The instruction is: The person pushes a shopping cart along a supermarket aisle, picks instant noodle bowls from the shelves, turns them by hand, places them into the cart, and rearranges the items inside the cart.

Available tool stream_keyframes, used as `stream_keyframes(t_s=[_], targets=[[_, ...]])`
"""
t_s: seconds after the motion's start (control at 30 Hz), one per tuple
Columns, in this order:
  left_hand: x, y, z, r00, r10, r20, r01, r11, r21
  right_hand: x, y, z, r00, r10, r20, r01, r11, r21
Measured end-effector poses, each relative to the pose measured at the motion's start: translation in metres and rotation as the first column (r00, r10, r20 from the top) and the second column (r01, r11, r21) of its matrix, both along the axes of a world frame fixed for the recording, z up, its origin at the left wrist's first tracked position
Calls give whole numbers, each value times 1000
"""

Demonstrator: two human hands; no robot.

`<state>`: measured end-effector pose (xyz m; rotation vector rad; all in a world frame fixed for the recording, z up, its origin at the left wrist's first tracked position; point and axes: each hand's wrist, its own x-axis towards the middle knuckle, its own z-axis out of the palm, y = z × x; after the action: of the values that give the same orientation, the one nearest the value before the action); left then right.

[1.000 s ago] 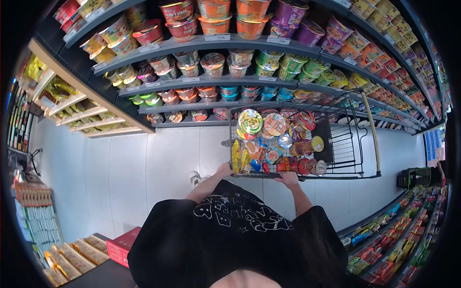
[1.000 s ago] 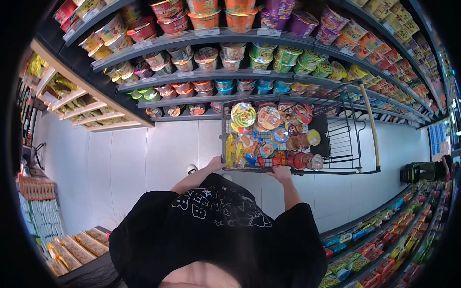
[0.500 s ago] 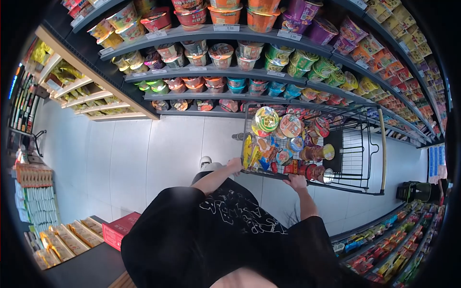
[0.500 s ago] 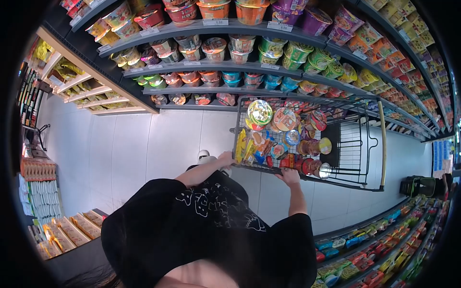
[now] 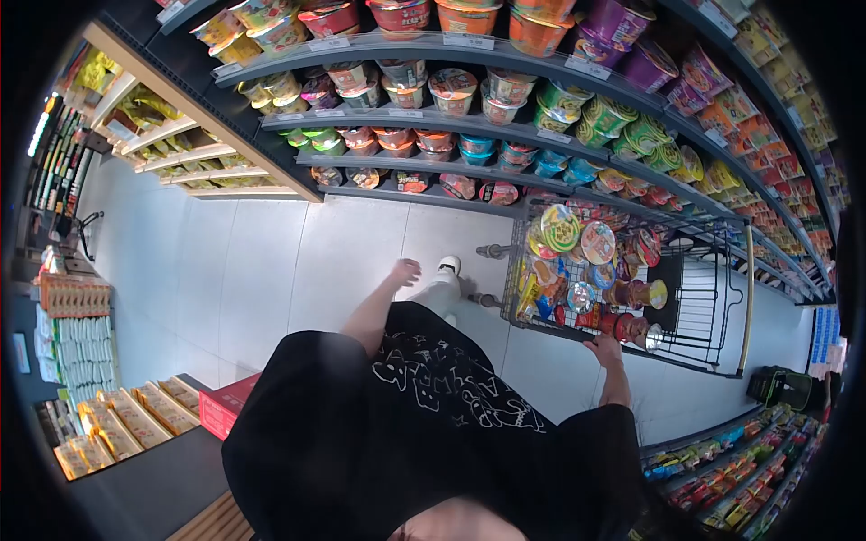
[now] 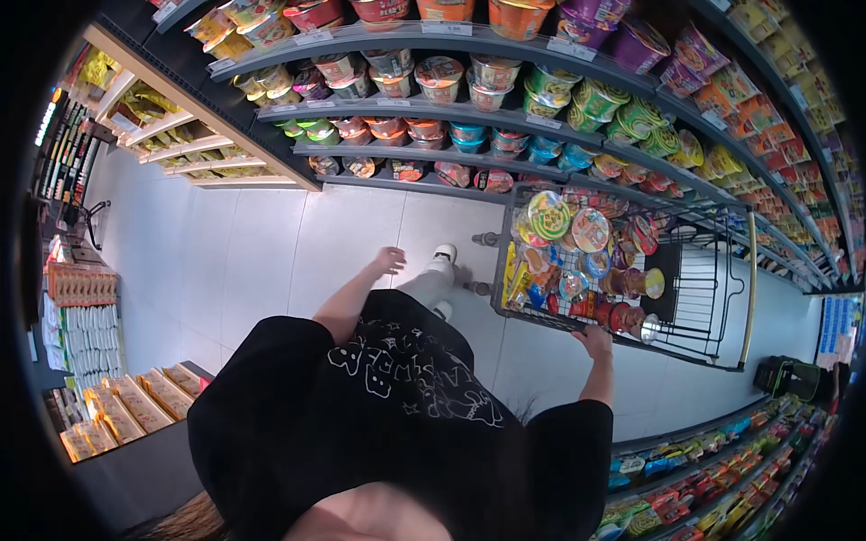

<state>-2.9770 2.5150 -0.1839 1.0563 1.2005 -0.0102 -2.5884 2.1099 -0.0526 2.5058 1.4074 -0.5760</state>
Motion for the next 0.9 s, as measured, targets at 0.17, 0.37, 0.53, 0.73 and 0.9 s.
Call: stream_keyframes(t_s=[0.17,0.37,0.53,0.73,0.9], targets=[[-35,81,53,827,512,233,-535,844,43,19,-11,4,960,-279,-27,276,958,-76],[-22,278,108,689,450,568,-698,620,357,-19,56,-24,720,-687,-98,584,524,620],[27,392,192,591,680,434,-806,506,307,-87,164,-28,713,-627,-313,687,535,492],[55,464,182,690,684,238,-703,555,445,-93,199,-71,729,-680,-76,669,685,287],[50,474,173,552,725,413,-833,502,232,-72,187,-93,658,-751,-58,741,632,227]])
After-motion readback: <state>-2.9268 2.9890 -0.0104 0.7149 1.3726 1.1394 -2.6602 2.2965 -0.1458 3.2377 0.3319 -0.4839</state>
